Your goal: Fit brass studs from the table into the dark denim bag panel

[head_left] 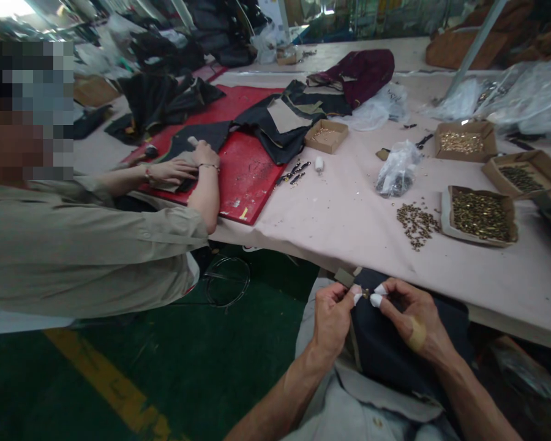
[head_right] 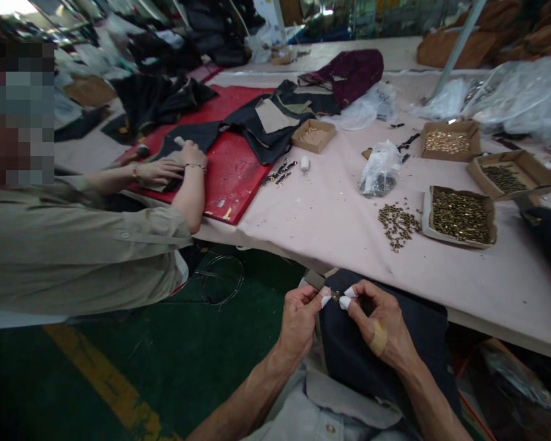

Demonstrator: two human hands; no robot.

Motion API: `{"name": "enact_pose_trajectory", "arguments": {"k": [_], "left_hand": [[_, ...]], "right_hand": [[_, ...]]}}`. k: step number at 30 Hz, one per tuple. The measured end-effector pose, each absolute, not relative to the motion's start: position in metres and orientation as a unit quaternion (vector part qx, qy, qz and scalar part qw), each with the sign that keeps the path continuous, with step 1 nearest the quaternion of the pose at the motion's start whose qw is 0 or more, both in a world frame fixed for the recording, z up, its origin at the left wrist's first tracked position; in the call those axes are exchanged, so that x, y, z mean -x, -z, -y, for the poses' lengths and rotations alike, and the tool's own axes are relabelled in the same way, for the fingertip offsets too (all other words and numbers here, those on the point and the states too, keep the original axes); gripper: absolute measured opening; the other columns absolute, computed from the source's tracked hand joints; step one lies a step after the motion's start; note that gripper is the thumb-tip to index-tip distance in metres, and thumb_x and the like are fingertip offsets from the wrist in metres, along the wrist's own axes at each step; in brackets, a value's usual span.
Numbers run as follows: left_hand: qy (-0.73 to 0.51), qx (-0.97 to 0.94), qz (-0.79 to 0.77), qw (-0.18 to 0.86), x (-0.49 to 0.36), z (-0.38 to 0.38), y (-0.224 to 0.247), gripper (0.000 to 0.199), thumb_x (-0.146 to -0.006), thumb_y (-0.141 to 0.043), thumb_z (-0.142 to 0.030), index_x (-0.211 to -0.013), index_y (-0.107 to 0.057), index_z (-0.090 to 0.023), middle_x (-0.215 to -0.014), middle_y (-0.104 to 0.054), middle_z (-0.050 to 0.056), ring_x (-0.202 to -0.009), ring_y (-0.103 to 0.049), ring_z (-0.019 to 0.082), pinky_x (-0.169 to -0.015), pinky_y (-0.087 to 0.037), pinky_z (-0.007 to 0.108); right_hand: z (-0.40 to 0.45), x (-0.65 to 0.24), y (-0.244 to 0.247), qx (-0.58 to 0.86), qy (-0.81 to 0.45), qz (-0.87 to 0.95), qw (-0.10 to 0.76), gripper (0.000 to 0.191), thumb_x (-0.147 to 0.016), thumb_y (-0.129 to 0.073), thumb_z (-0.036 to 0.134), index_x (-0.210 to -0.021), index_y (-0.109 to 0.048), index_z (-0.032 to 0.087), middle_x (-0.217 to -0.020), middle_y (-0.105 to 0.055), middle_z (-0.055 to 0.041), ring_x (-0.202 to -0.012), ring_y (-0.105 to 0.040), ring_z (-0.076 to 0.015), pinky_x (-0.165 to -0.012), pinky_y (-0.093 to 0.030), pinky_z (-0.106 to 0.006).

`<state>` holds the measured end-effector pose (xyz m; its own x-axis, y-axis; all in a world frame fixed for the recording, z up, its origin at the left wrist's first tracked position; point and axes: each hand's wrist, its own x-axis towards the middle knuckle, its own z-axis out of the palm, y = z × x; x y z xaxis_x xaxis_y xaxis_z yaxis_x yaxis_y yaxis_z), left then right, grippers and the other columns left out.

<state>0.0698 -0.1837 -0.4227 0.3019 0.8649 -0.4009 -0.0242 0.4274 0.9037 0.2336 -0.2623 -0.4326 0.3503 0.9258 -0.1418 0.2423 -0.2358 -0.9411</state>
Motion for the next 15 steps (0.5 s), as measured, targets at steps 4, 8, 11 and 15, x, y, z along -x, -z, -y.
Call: {"name": "enact_pose_trajectory", "arguments": {"k": [4,8,11,15], "left_hand": [[-0.354,-0.347,-0.466,0.733,-0.063,0.174,0.416,0.029,-0.08,-0.086,-0.042,-0.081,-0.079,-0.014,-0.076,-0.069,0.003,-0.072,-0.058,0.014,-0.069,-0.044,0.024],[-0.356,-0.279,-0.477,0.754,-0.05,0.16,0.414,0.028,-0.068,-0.094,-0.035,-0.076,-0.078,-0.014,-0.077,-0.074,0.004,-0.07,-0.064,0.014,-0.07,-0.05,0.023],[-0.358,-0.244,-0.488,0.758,-0.043,0.151,0.422,0.03,-0.058,-0.099,-0.027,-0.07,-0.074,-0.014,-0.076,-0.075,0.003,-0.067,-0.066,0.013,-0.067,-0.052,0.022],[-0.366,-0.198,-0.489,0.767,-0.04,0.148,0.431,0.032,-0.055,-0.099,-0.02,-0.072,-0.073,-0.014,-0.077,-0.076,0.003,-0.069,-0.071,0.014,-0.07,-0.057,0.022]], "right_hand": [[0.304,-0.276,0.449,0.816,-0.202,0.385,0.381,0.037,-0.094,-0.063,0.053,-0.111,-0.07,0.021,-0.098,-0.074,-0.0078,-0.087,-0.069,-0.0266,-0.078,-0.052,-0.036],[0.368,-0.323,0.476,0.911,-0.124,0.32,0.228,0.05,-0.094,-0.055,0.06,-0.115,-0.069,0.017,-0.101,-0.075,-0.0164,-0.09,-0.072,-0.0342,-0.081,-0.053,-0.045],[0.403,-0.334,0.489,0.918,-0.206,0.272,0.2,0.054,-0.094,-0.053,0.068,-0.103,-0.073,0.018,-0.096,-0.077,-0.0194,-0.09,-0.073,-0.0377,-0.075,-0.054,-0.045],[0.41,-0.319,0.499,0.834,-0.373,0.156,0.377,0.057,-0.076,-0.074,0.075,-0.087,-0.074,0.018,-0.075,-0.074,-0.0136,-0.07,-0.071,-0.0313,-0.059,-0.053,-0.037]]}}
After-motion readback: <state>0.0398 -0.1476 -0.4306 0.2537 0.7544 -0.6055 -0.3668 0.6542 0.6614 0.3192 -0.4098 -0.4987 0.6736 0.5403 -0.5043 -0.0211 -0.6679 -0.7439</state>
